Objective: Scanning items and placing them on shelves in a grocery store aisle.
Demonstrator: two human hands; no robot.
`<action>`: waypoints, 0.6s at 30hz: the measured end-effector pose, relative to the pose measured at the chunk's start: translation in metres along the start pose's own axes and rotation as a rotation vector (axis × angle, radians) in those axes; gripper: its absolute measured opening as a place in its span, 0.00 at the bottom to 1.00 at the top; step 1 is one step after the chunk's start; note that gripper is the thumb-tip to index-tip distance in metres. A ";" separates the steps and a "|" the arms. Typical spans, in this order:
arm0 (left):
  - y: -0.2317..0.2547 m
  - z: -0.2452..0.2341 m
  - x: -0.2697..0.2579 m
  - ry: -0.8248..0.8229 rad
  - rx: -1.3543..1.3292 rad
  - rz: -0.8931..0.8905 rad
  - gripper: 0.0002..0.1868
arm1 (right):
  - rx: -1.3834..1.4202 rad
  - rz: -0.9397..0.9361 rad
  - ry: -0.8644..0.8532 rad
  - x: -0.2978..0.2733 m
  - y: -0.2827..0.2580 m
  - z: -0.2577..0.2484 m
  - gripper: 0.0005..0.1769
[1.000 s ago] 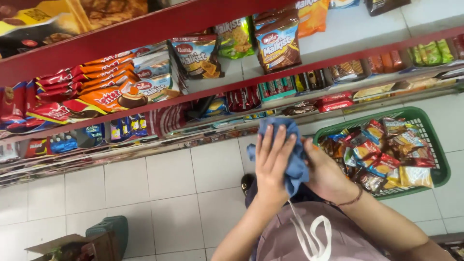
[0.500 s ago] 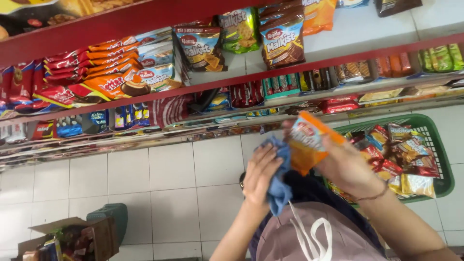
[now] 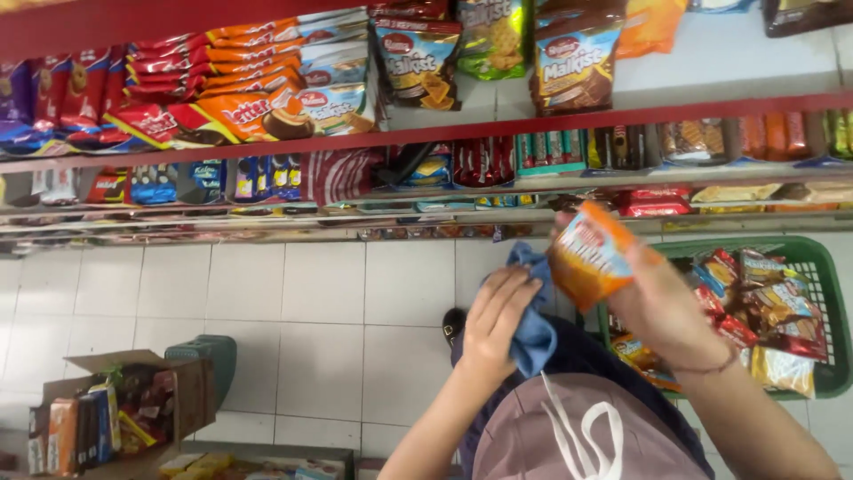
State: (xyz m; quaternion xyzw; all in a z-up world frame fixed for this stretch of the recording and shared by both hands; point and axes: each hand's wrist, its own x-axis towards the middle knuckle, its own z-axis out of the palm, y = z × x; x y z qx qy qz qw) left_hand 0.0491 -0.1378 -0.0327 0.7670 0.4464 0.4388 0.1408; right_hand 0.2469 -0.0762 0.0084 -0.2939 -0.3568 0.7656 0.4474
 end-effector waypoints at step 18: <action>-0.162 0.070 0.007 -0.142 0.150 0.302 0.21 | 0.176 0.008 0.411 0.015 -0.004 -0.022 0.37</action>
